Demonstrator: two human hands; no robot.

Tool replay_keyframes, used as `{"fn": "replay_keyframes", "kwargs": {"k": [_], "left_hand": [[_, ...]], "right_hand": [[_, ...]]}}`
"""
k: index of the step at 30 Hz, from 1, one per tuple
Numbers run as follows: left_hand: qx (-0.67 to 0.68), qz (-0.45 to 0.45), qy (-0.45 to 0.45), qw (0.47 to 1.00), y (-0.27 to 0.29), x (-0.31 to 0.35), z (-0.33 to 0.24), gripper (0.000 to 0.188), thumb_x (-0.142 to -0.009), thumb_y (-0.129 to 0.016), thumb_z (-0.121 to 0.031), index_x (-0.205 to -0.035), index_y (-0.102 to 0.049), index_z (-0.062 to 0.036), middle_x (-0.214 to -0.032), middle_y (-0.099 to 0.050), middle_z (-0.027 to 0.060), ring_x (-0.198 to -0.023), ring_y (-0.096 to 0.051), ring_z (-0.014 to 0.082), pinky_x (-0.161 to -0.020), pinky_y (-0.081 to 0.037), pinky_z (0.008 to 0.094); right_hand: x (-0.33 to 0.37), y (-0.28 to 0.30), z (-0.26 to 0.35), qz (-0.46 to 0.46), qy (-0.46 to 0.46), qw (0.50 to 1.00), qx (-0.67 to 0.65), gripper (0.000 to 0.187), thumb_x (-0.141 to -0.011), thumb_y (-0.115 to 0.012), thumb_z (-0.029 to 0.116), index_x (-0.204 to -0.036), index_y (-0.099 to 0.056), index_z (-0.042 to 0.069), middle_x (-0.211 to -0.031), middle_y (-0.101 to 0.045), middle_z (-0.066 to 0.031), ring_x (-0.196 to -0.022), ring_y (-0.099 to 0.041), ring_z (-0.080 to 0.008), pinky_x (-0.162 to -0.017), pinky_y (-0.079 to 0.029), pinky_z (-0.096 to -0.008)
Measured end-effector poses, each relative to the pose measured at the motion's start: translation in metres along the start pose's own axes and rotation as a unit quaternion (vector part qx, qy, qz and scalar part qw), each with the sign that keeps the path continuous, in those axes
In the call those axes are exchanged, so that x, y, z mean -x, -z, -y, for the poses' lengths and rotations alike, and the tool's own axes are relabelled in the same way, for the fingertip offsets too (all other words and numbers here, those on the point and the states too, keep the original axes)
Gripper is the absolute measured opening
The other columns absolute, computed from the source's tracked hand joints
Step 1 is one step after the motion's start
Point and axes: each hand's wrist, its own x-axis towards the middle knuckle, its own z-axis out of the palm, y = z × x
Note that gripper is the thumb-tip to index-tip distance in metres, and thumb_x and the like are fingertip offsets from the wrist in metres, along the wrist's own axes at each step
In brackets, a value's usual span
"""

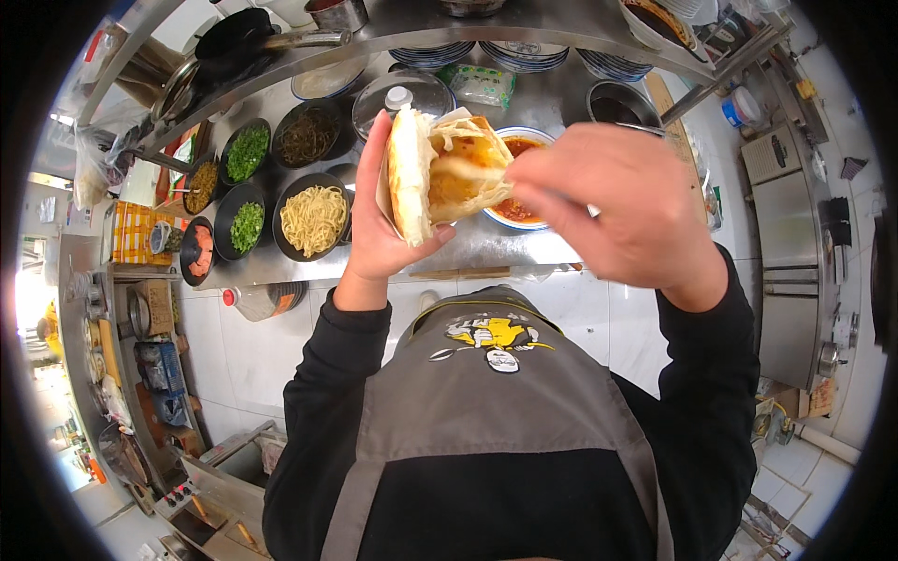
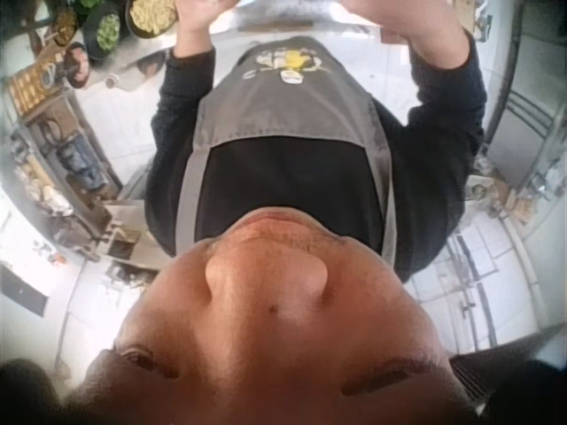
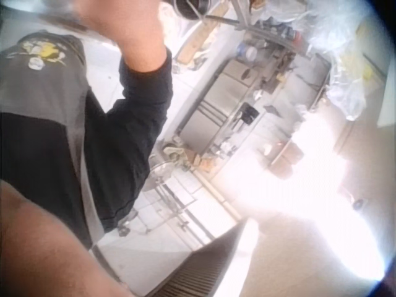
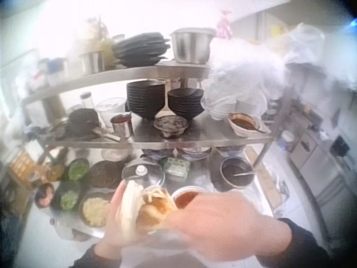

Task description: The person assembles two bao buns by spreading red sauce inside, then adding cooked noodles and egg with chopsticks. The filled buns are wrapped in paper and placed into a plastic bag. The person repeats the process for a second bun.

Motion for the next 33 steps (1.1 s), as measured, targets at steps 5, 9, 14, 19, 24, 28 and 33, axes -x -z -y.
{"fn": "replay_keyframes", "kwargs": {"k": [5,9,14,19,24,28,33], "left_hand": [[-0.015,0.015,-0.02,1.0,-0.001,-0.003,0.001,0.124,-0.067,-0.089,-0.012,-0.163,-0.012,-0.0047,-0.159,-0.037,0.0135,-0.144,-0.042,0.0263,-0.119,-0.035,0.0407],[-0.025,0.011,-0.01,1.0,-0.002,-0.006,0.0,0.123,-0.066,-0.088,-0.01,-0.163,-0.013,-0.0047,-0.16,-0.036,0.0137,-0.145,-0.041,0.0268,-0.119,-0.034,0.041],[0.005,0.018,-0.001,1.0,-0.007,-0.006,0.0,0.122,-0.066,-0.086,-0.008,-0.163,-0.014,-0.005,-0.16,-0.035,0.0132,-0.145,-0.041,0.0266,-0.119,-0.034,0.041],[-0.031,0.013,-0.008,0.999,-0.001,-0.005,0.0,0.121,-0.065,-0.086,-0.007,-0.163,-0.014,-0.0036,-0.159,-0.036,0.0134,-0.145,-0.04,0.026,-0.12,-0.033,0.0407],[-0.004,0.034,-0.006,0.999,-0.002,-0.006,-0.003,0.13,-0.062,-0.093,-0.013,-0.163,-0.012,-0.003,-0.16,-0.035,0.0138,-0.146,-0.04,0.0262,-0.12,-0.032,0.0408],[0.026,0.034,0.007,0.999,0.0,-0.004,-0.011,0.138,-0.058,-0.099,-0.019,-0.163,-0.011,-0.003,-0.16,-0.036,0.0139,-0.144,-0.043,0.0267,-0.119,-0.034,0.0413],[-0.005,0.082,-0.014,0.997,0.009,-0.003,-0.013,0.139,-0.057,-0.101,-0.022,-0.162,-0.013,-0.0009,-0.16,-0.036,0.0147,-0.144,-0.042,0.0267,-0.119,-0.033,0.0407]], "right_hand": [[0.0,0.004,0.003,0.075,-0.058,0.992,0.088,0.013,-0.082,-0.075,0.001,-0.094,-0.071,0.0,-0.077,-0.069,-0.0121,-0.065,-0.065,-0.0294,-0.059,-0.052,-0.0365],[0.006,0.005,0.005,-0.041,-0.021,0.995,0.088,0.014,-0.081,-0.076,0.001,-0.093,-0.07,0.0,-0.078,-0.069,-0.012,-0.064,-0.065,-0.0286,-0.059,-0.052,-0.0363],[0.012,-0.007,0.002,0.047,-0.036,0.996,0.063,0.015,-0.08,-0.075,-0.002,-0.094,-0.07,-0.001,-0.082,-0.071,-0.0111,-0.064,-0.066,-0.0266,-0.058,-0.052,-0.0351],[0.01,0.028,0.01,-0.009,-0.091,0.99,0.107,0.009,-0.083,-0.073,-0.003,-0.092,-0.071,-0.002,-0.079,-0.07,-0.0119,-0.063,-0.065,-0.026,-0.056,-0.051,-0.0333],[0.01,0.002,0.003,0.069,-0.037,0.997,-0.011,0.015,-0.084,-0.075,0.001,-0.097,-0.069,-0.001,-0.08,-0.067,-0.0138,-0.07,-0.065,-0.0312,-0.062,-0.052,-0.0362],[0.022,-0.004,-0.015,0.08,-0.032,0.994,-0.065,0.019,-0.083,-0.077,0.004,-0.1,-0.069,0.002,-0.083,-0.066,-0.0133,-0.073,-0.063,-0.033,-0.063,-0.05,-0.0388],[0.007,0.054,-0.015,0.202,-0.056,0.976,-0.059,0.014,-0.087,-0.073,0.012,-0.097,-0.07,0.003,-0.078,-0.065,-0.009,-0.075,-0.065,-0.0265,-0.068,-0.051,-0.0375]]}}
